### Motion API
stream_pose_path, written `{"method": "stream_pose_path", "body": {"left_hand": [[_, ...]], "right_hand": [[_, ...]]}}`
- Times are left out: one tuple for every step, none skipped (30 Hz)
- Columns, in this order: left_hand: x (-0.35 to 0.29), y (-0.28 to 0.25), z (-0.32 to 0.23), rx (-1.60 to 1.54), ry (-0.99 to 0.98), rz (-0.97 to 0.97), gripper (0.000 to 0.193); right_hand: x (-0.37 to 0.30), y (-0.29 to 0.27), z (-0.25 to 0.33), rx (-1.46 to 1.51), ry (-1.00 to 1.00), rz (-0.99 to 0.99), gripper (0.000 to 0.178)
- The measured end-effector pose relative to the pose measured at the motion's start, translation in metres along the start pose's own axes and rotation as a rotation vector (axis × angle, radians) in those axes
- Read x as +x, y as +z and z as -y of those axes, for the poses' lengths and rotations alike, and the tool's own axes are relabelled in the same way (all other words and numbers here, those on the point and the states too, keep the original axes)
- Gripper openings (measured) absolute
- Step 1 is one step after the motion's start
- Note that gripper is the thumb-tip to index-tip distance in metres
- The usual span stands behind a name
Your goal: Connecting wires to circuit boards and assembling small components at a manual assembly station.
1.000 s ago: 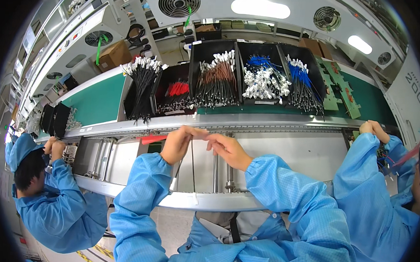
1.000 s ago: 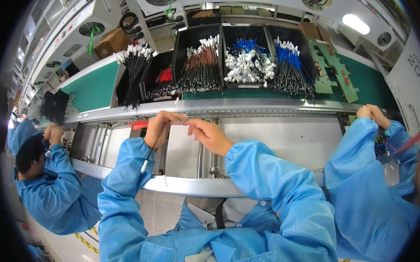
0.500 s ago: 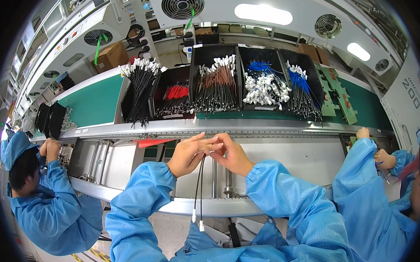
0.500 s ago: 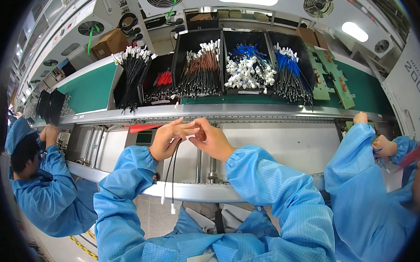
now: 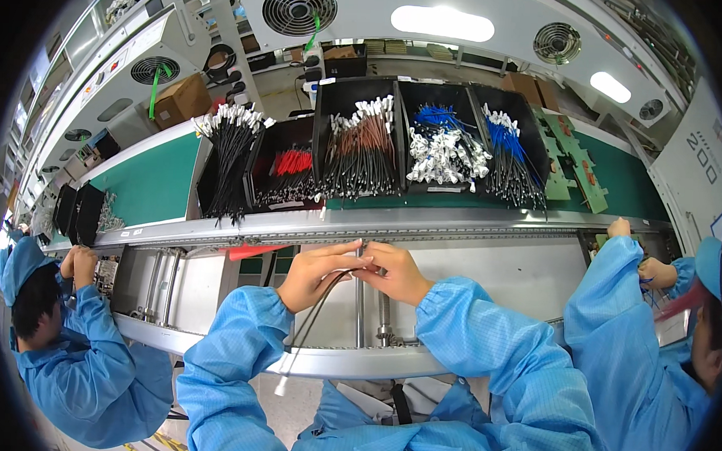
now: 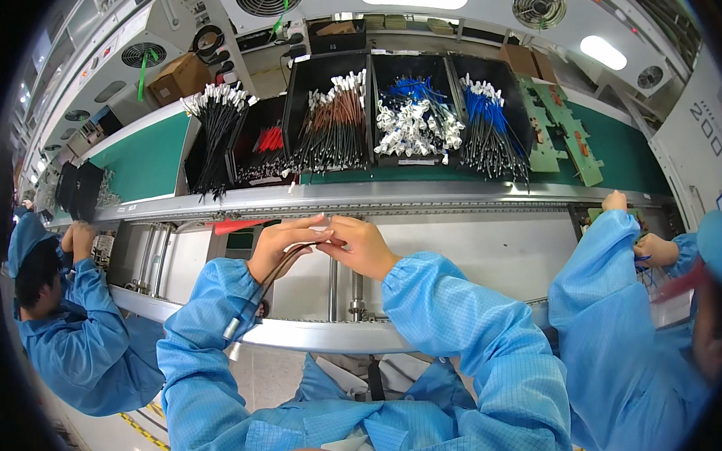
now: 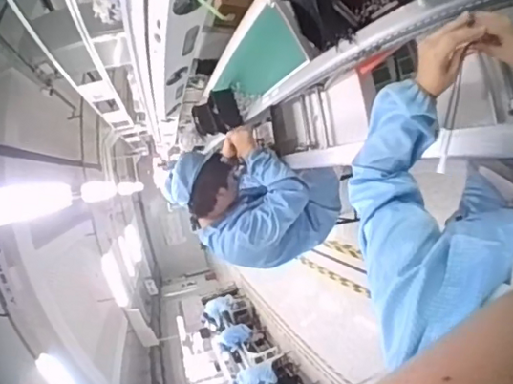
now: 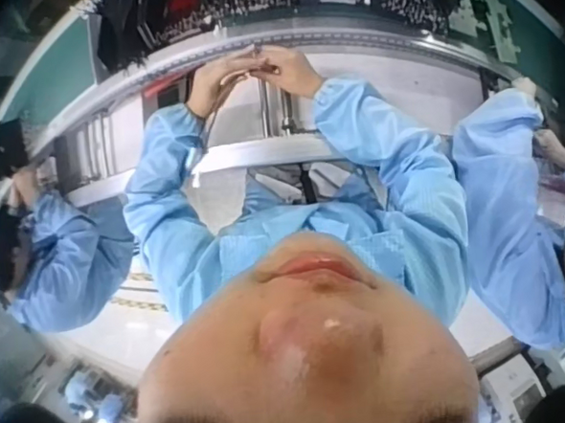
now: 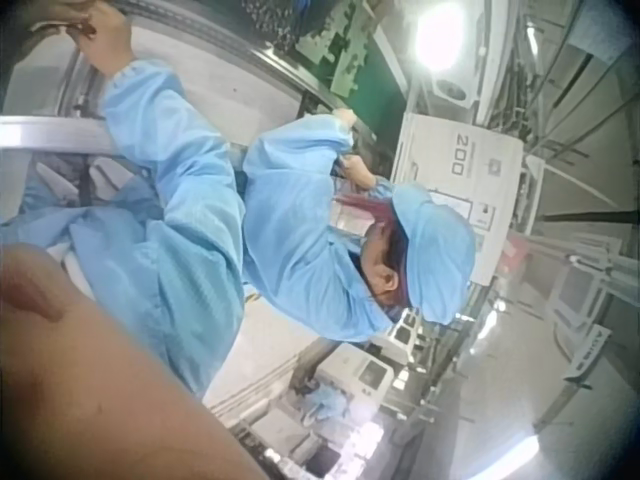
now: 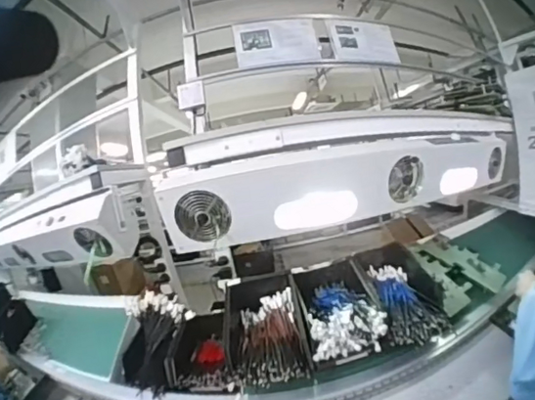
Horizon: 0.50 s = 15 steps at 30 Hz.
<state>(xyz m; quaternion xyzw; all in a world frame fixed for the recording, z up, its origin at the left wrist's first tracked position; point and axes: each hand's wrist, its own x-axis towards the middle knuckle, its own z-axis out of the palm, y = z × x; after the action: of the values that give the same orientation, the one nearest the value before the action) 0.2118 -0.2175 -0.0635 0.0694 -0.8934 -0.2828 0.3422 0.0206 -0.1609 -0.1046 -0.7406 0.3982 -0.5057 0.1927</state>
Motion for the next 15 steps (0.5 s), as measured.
{"method": "stream_pose_path", "body": {"left_hand": [[0.001,-0.001,0.0,0.002,-0.004,-0.014,0.04],[0.003,-0.003,0.002,0.01,0.045,-0.01,0.038],[0.002,-0.005,0.002,0.011,0.039,-0.009,0.038],[0.003,-0.005,0.003,0.049,0.049,-0.002,0.036],[0.004,-0.005,0.003,0.088,0.058,0.006,0.035],[0.004,-0.005,0.003,0.085,0.058,0.006,0.035],[0.005,-0.007,0.002,0.101,0.022,0.021,0.033],[0.005,-0.009,0.001,0.117,-0.014,0.037,0.032],[0.005,-0.01,0.001,0.116,-0.015,0.039,0.032],[0.005,-0.012,0.001,0.172,0.002,0.064,0.032],[0.005,-0.013,0.0,0.227,0.018,0.09,0.032],[0.005,-0.013,0.001,0.228,0.014,0.089,0.032],[0.004,-0.013,0.001,0.219,0.022,0.088,0.031],[0.004,-0.013,0.001,0.211,0.029,0.088,0.03],[0.003,-0.013,0.0,0.211,0.023,0.087,0.03]], "right_hand": [[0.0,0.0,0.001,0.004,0.004,0.012,0.012],[0.001,0.002,0.003,0.01,0.006,0.014,0.012],[0.002,0.004,0.005,0.032,-0.016,-0.004,0.011],[0.002,0.003,0.005,0.048,-0.037,-0.022,0.009],[0.001,0.002,0.005,0.048,-0.034,-0.022,0.009],[0.0,0.0,0.005,0.038,-0.007,-0.002,0.009],[0.0,0.0,0.006,0.029,0.02,0.017,0.008],[0.001,-0.001,0.006,0.031,0.022,0.015,0.008],[0.001,-0.001,0.006,0.04,0.018,0.012,0.008],[0.002,-0.002,0.006,0.053,0.011,0.012,0.008],[0.002,-0.002,0.006,0.056,0.011,0.014,0.008],[0.002,-0.003,0.006,0.061,0.009,0.019,0.009],[0.002,-0.003,0.007,0.067,0.011,0.024,0.01],[0.001,-0.004,0.007,0.071,0.014,0.026,0.01],[0.001,-0.005,0.005,0.055,-0.016,0.04,0.009]]}}
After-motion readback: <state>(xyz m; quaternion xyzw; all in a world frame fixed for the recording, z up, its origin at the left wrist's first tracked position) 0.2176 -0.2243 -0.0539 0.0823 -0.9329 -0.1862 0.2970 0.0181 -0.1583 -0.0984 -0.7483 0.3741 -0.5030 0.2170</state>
